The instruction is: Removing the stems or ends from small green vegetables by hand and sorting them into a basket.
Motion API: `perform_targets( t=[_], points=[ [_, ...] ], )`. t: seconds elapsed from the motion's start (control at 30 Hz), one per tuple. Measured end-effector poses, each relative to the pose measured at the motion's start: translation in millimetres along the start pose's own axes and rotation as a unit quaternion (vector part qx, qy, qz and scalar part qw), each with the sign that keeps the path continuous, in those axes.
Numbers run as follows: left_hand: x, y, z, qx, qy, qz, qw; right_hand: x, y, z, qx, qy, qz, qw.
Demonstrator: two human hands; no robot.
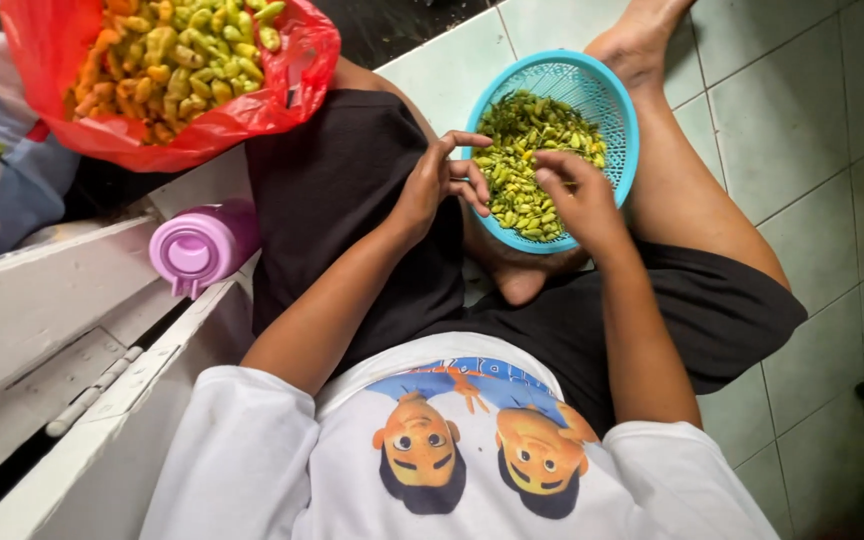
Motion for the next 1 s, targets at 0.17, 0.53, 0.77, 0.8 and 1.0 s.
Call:
perform_targets(
  t=[0.17,0.53,0.77,0.8,1.0],
  points=[
    [3,3,-3,-0.021,0.013,0.006,1.0,-12,72,-51,0.219,0.025,-0.002,0.975],
    [-2,-1,1,-0.05,0.003,0.007,0.999,5,42,-20,-0.103,0.122,-0.038,0.986],
    [-3,-1,-2,-0.058,-0.009,0.014,0.998,39,-6,7,-0.23,0.06,-0.066,0.969],
    [-3,-2,-3,-0.053,-0.009,0.025,0.998,44,-26,9,-0.215,0.039,-0.037,0.975],
    [-8,-22,7,-0.042,0.001,0.081,0.996,59,-71,-38,-0.181,0.023,0.08,0.98]
  ],
)
Point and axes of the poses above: each hand's wrist, its own x-axis away from the middle knuckle, its own z-axis out of the back of the hand, y = z × x, the point moved 3 cm from there along -x, towards the middle knuckle, and after that the axes turned 1 degree about x, right-handed, at the moved point
